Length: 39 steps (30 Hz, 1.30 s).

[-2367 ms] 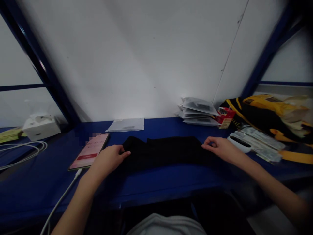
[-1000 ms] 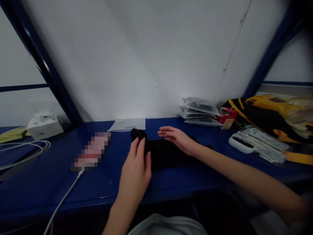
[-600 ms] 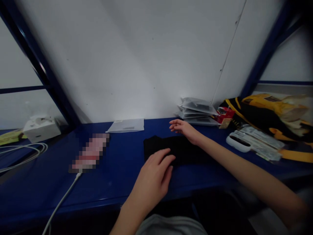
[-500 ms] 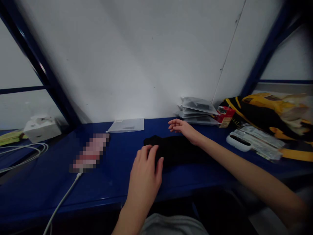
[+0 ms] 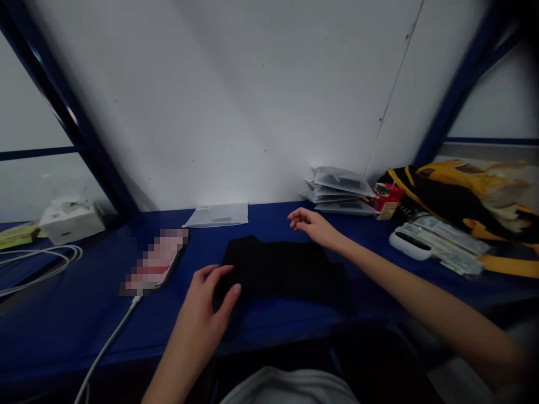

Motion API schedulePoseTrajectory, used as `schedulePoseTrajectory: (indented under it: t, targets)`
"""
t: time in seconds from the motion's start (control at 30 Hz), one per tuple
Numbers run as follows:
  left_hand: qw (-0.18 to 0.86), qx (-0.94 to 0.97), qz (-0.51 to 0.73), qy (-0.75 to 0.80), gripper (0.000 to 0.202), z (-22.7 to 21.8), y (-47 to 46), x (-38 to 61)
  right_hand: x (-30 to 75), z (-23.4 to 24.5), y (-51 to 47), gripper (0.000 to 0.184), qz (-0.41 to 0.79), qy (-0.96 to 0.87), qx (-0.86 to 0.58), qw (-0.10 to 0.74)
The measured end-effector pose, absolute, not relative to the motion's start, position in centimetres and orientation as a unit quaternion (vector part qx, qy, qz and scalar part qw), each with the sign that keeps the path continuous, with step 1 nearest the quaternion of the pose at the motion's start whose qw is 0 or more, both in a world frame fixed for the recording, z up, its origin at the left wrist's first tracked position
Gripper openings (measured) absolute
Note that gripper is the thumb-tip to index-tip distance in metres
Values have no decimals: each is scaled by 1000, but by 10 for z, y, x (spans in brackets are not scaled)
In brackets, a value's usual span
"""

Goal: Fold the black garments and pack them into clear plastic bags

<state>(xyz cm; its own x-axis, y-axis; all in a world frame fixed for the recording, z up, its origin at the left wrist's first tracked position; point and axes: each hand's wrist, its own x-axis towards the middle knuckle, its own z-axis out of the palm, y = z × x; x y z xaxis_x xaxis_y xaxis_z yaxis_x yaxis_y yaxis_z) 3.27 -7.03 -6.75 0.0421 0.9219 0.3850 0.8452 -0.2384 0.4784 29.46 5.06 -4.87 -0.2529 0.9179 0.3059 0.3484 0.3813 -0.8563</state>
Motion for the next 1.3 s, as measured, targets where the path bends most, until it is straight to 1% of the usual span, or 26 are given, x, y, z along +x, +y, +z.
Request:
schedulePoseTrajectory:
  t: [0.07,0.13,0.2,0.27,0.37,0.47,0.57,0.67,0.73,0.83,0.9,0.97,1.07,1.13,1.2,1.3]
  targets:
    - [70,667,306,676,46,-62,-71,31,292,-53,49,23,320,-731,-451,399]
    - [50,637,262,723,51,-59,-71,36,290,-56,47,24,312,-740,-458,380]
    - [22,639,219,737,51,-57,-69,43,289,-56,46,25,307,-744,-465,370]
    - [5,656,205,726,47,-56,-65,51,289,-56,45,26,303,-745,-471,364]
    - [0,666,237,707,46,-52,-58,56,290,-54,44,28,303,-742,-478,358]
    - [-27,658,308,687,44,-43,-52,59,288,-52,43,28,328,-729,-485,354]
    - [-67,663,400,630,35,-34,-51,69,285,-51,39,23,423,-687,-484,339]
    - [-68,719,465,512,22,-30,-60,88,286,-53,39,20,520,-633,-471,329]
    - [-41,796,441,413,22,-34,-69,103,289,-55,43,18,559,-604,-452,345]
    - [9,907,289,305,22,-46,-85,125,295,-58,53,18,580,-564,-467,356]
    - [20,928,218,301,23,-54,-91,136,298,-58,59,19,552,-559,-503,361]
    - [14,925,199,325,26,-60,-94,142,300,-55,62,17,486,-590,-514,388]
    - [-2,911,190,366,15,-61,-93,141,299,-47,56,13,369,-677,-462,438]
    - [-9,901,185,392,15,-60,-89,135,296,-40,46,12,292,-735,-418,446]
    - [-22,887,195,417,26,-60,-83,124,292,-33,32,14,214,-792,-386,423]
    - [-54,857,220,463,39,-61,-72,104,284,-28,13,16,115,-873,-327,343]
